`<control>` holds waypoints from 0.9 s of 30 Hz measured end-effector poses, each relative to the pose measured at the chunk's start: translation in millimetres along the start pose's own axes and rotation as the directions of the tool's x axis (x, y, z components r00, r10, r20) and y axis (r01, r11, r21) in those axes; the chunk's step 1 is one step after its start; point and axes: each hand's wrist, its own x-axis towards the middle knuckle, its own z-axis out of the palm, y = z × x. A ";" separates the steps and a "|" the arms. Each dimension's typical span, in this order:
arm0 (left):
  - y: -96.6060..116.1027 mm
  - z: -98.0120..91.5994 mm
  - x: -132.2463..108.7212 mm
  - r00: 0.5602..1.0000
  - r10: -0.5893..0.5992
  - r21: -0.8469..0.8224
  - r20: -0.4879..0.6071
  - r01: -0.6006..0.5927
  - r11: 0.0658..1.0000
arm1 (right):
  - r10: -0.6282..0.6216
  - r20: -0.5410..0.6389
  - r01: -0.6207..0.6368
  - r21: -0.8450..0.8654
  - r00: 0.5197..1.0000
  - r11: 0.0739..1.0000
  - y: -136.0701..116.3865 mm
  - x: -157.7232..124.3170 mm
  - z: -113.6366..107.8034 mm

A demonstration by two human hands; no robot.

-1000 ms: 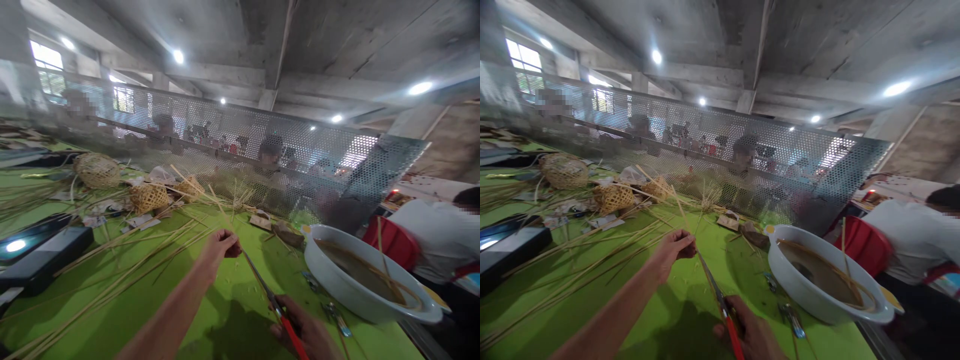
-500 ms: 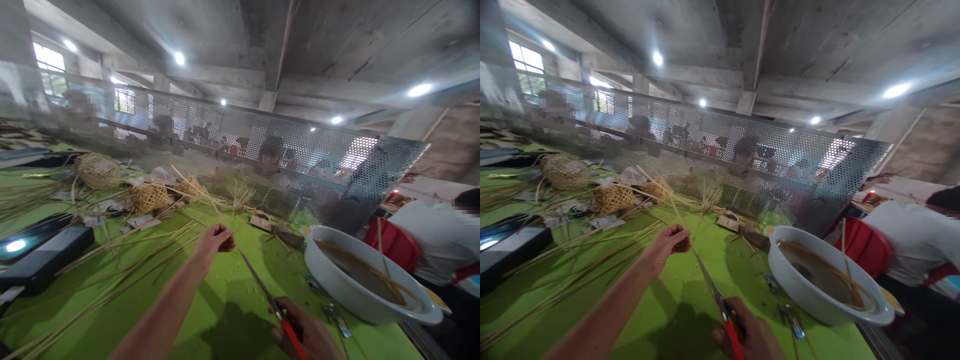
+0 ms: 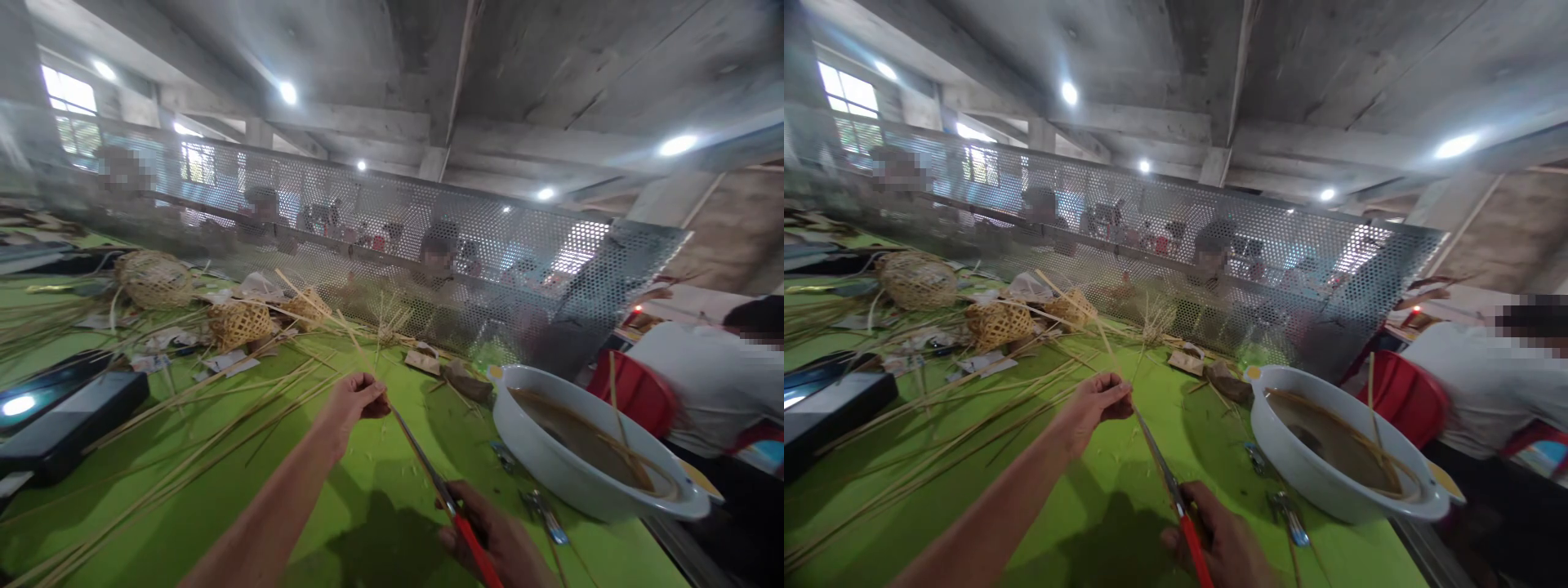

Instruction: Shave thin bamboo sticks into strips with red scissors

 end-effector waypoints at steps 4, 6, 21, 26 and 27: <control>-2.1 0.4 0.0 1.000 -0.007 -0.009 0.010 0.007 1.000 | -0.004 0.041 0.006 -0.052 0.999 0.999 -4.5 -0.2 -2.0; -3.7 0.9 0.1 1.000 -0.014 -0.014 0.017 0.014 1.000 | -0.011 0.046 0.015 -0.070 0.999 0.997 -6.8 -0.1 -3.1; -3.0 -3.1 1.2 0.998 -0.032 -0.007 0.059 0.033 0.999 | 0.011 0.000 -0.011 0.007 1.000 1.000 -8.3 -0.4 -3.0; 0.4 -11.8 6.9 1.000 0.020 0.013 -0.008 -0.020 1.000 | -0.015 0.036 0.018 -0.081 0.999 0.997 -3.9 -1.4 -5.3; 0.1 -12.5 7.5 1.000 0.028 0.015 -0.014 -0.028 1.000 | -0.016 0.045 0.020 -0.095 0.999 0.995 -3.1 -1.6 -5.2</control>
